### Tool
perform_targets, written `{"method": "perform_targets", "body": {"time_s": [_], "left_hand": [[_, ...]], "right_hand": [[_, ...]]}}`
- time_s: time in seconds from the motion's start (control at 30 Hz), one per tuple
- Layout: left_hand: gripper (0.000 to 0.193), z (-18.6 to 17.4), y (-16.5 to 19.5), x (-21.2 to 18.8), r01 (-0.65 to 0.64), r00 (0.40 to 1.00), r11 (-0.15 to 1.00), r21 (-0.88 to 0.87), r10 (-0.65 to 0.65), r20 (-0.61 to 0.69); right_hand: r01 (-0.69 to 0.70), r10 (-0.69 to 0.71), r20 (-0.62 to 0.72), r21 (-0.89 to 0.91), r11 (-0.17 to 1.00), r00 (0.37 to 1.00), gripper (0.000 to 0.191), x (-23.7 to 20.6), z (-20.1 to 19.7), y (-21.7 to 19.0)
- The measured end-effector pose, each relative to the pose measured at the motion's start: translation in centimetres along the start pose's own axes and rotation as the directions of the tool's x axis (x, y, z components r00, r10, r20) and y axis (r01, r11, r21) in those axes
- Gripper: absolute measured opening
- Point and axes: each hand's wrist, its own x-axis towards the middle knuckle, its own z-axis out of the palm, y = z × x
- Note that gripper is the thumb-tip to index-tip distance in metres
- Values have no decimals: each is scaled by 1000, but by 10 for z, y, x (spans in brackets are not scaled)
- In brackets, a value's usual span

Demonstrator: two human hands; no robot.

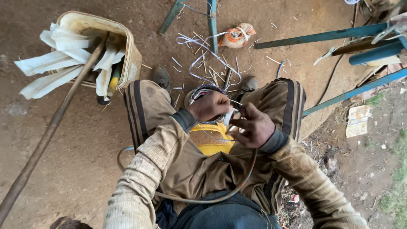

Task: The person sits on the ground and wraps tape around wire connections, holding a roll of tape and winding it by hand over the joined wires, with wire offcuts scattered on the ground around them.

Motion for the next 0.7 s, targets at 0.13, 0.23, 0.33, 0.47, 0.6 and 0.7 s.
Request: {"method": "perform_targets", "body": {"time_s": [0.13,0.23,0.33,0.47,0.6,0.7], "left_hand": [[30,-3,29,-7,1,999,982,188,8,-44],[20,2,48,-14,-236,927,889,393,327,-183],[22,6,53,-22,-222,918,833,507,354,-178],[20,11,32,-19,-167,965,938,305,218,-144],[22,5,1,-2,-335,906,882,331,399,-146],[32,-8,-7,-9,-111,994,993,42,111,8]], "right_hand": [[-170,214,-184,229,959,959,13,-1,10,0],[-499,743,-139,659,563,655,14,3,35,4],[-413,493,-152,370,832,857,29,-2,42,7],[-378,584,-273,543,749,765,17,1,44,3],[-295,437,-280,432,853,855,19,-2,33,-7],[-63,78,-87,159,985,993,28,-9,18,-5]]}}
